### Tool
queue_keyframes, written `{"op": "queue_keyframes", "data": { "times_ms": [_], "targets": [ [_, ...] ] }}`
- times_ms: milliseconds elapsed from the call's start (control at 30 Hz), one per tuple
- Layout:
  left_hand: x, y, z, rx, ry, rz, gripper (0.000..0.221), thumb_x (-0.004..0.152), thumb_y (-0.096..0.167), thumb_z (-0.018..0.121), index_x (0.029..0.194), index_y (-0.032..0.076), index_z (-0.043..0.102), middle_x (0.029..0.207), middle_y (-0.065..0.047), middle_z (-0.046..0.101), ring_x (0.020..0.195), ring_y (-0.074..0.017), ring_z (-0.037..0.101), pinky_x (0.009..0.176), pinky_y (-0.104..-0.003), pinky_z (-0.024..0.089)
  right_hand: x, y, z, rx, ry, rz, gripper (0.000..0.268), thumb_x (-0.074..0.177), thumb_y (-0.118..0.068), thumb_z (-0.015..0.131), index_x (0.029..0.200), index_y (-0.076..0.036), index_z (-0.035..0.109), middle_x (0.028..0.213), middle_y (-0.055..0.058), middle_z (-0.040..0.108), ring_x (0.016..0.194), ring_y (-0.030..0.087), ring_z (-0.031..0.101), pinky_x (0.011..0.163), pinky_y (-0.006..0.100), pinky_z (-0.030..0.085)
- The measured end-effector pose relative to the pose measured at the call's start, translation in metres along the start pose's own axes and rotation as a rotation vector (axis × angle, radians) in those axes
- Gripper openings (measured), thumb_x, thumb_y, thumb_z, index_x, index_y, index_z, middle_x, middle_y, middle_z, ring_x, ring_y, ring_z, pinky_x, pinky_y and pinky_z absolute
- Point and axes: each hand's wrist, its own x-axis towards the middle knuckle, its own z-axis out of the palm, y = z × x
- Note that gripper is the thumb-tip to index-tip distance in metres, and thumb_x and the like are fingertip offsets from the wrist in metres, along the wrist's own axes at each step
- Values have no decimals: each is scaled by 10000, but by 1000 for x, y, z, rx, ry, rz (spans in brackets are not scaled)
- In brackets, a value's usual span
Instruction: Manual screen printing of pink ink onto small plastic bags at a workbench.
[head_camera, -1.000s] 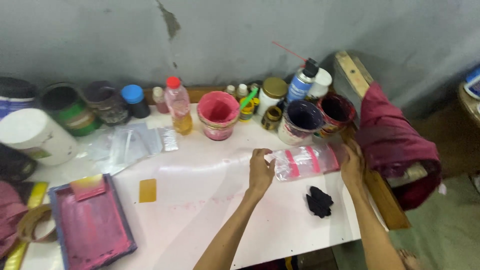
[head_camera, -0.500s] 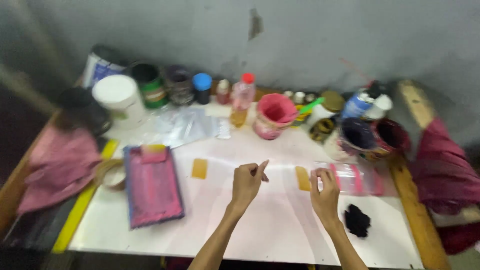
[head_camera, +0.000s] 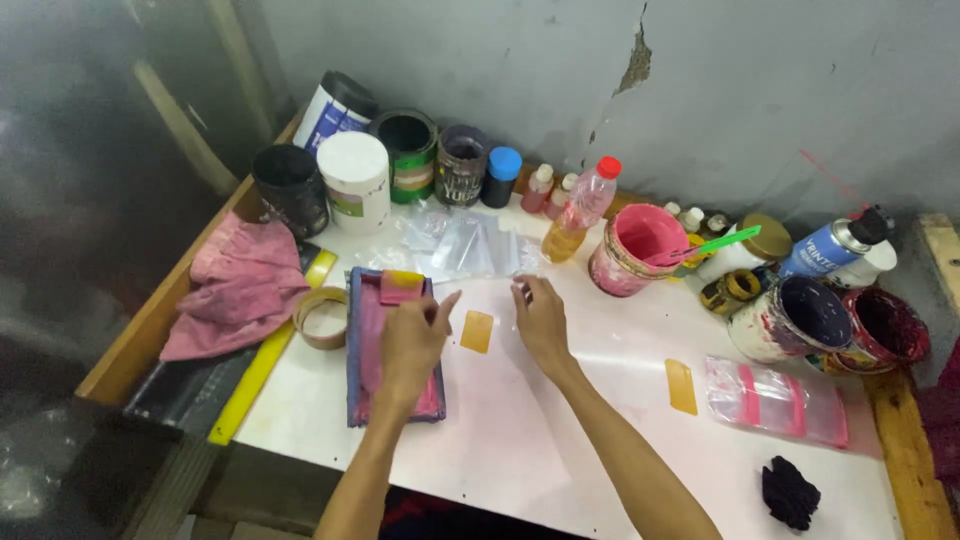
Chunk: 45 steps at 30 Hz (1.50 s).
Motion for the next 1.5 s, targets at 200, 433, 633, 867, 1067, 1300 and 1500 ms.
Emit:
{"op": "queue_keyframes", "data": {
  "times_ms": [200, 433, 633, 867, 1067, 1300, 1500],
  "targets": [
    [2, 0, 22, -117, -202, 73, 184, 954, 283, 675, 944, 109, 732, 770, -79, 768, 758, -271, 749, 711, -377, 555, 62, -15, 30, 19, 168, -137, 157, 1021, -181, 616, 1065, -48, 687, 917, 150, 642, 836, 355, 700, 756, 428, 559],
    [-1, 18, 37, -61, -303, 51, 191, 978, 193, 598, 1149, 133, 658, 896, -91, 786, 876, -269, 767, 764, -401, 591, 62, -12, 55, -255, 187, 157, 465, 944, -281, 712, 1312, -33, 572, 1274, 227, 547, 1224, 411, 555, 1049, 483, 471],
    [5, 18, 49, -24, -295, 29, 230, 983, 236, 609, 1187, 131, 616, 954, -113, 781, 915, -296, 761, 780, -439, 596, 67, 1, 51, -64, 233, 273, 321, 997, -83, 606, 1307, -14, 563, 1188, 215, 609, 1131, 376, 644, 951, 447, 528],
    [12, 19, 59, -44, -244, 53, 211, 976, 187, 603, 1156, 82, 638, 939, -169, 776, 906, -334, 764, 754, -447, 610, 81, 17, 50, 127, 400, 294, 113, 916, -142, 702, 953, -71, 782, 809, 130, 767, 851, 339, 745, 777, 422, 562],
    [64, -12, 119, -66, -171, 187, 262, 984, 15, 522, 1210, -11, 652, 1037, -257, 738, 967, -380, 742, 766, -441, 618, 85, 12, 44, 128, 329, 369, 169, 916, -226, 682, 964, -119, 804, 855, 102, 778, 899, 335, 746, 812, 431, 570],
    [24, 59, 57, 19, -360, 115, 563, 1001, 16, 463, 1549, -2, 336, 1240, -293, 641, 1171, -412, 653, 984, -540, 546, 95, 7, 23, 210, 356, 317, 101, 772, -206, 814, 870, -179, 815, 878, 23, 788, 768, 228, 747, 723, 328, 584],
    [42, 66, 77, 166, -351, 24, 711, 1019, 49, 506, 1630, 90, 145, 1224, -320, 627, 1155, -481, 647, 962, -563, 539, 93, -16, 2, 284, 359, 216, 156, 763, -314, 852, 825, -178, 807, 802, 28, 774, 759, 191, 746, 710, 272, 565]
  ]
}}
